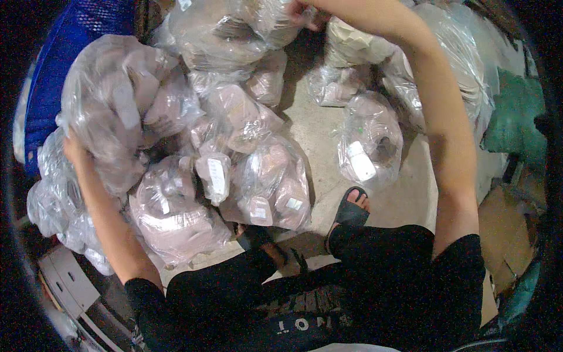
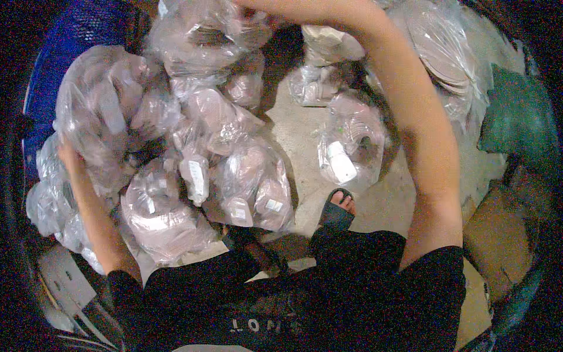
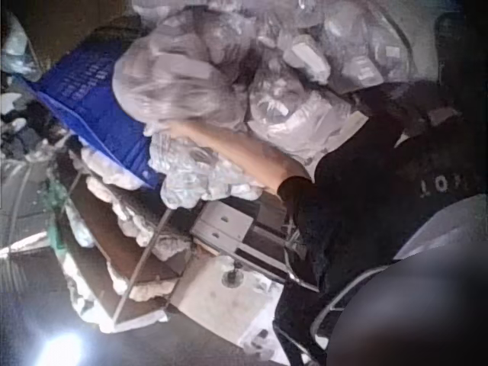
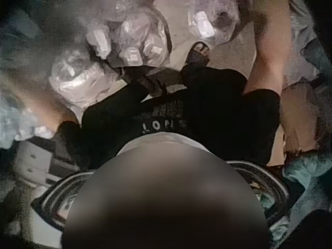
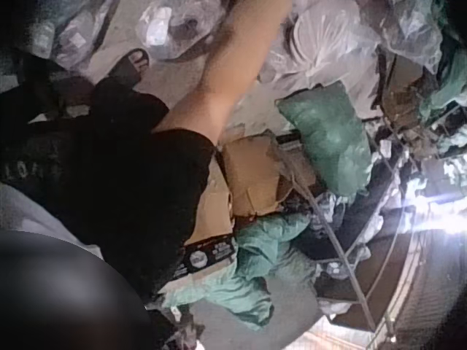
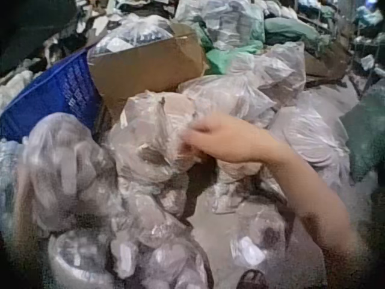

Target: The person sits on the floor and sorts through multiple clear plastic bags containing small white and beige items. They open some bags, move them aside, and reposition others to continue sorting.

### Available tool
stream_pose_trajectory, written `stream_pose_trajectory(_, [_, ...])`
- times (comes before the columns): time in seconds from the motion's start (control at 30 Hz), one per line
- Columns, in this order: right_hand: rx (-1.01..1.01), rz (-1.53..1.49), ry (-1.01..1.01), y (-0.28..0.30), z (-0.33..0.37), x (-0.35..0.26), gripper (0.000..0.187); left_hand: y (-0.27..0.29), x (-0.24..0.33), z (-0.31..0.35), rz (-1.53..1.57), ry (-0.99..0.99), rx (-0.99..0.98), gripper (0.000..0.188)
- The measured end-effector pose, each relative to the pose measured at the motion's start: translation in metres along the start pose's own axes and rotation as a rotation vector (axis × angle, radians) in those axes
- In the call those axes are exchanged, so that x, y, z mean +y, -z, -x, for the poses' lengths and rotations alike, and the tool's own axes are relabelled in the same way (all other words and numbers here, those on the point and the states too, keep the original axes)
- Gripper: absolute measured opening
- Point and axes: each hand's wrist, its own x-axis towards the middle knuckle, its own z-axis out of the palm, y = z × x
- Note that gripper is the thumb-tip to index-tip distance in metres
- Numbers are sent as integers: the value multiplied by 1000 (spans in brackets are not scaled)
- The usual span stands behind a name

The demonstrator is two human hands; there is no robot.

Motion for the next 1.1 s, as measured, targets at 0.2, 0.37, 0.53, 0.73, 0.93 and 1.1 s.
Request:
stream_pose_trajectory(0.2, [-594,615,-596,-51,94,100,59,-53,-13,-39,-633,-464,309,76])
stream_pose_trajectory(0.37, [-374,734,-965,-110,164,144,117,-54,-21,-50,-632,-477,293,73])
stream_pose_trajectory(0.53, [-232,770,-833,-124,159,158,116,-60,-8,-16,-565,-409,255,67])
stream_pose_trajectory(0.73, [-126,628,-788,-124,160,175,116,-17,61,68,560,157,-399,69])
stream_pose_trajectory(0.93, [-153,459,-790,-114,163,180,106,55,112,107,235,5,-482,88])
stream_pose_trajectory(1.1, [-168,560,-706,-114,162,178,100,45,123,127,-14,-186,-669,105])
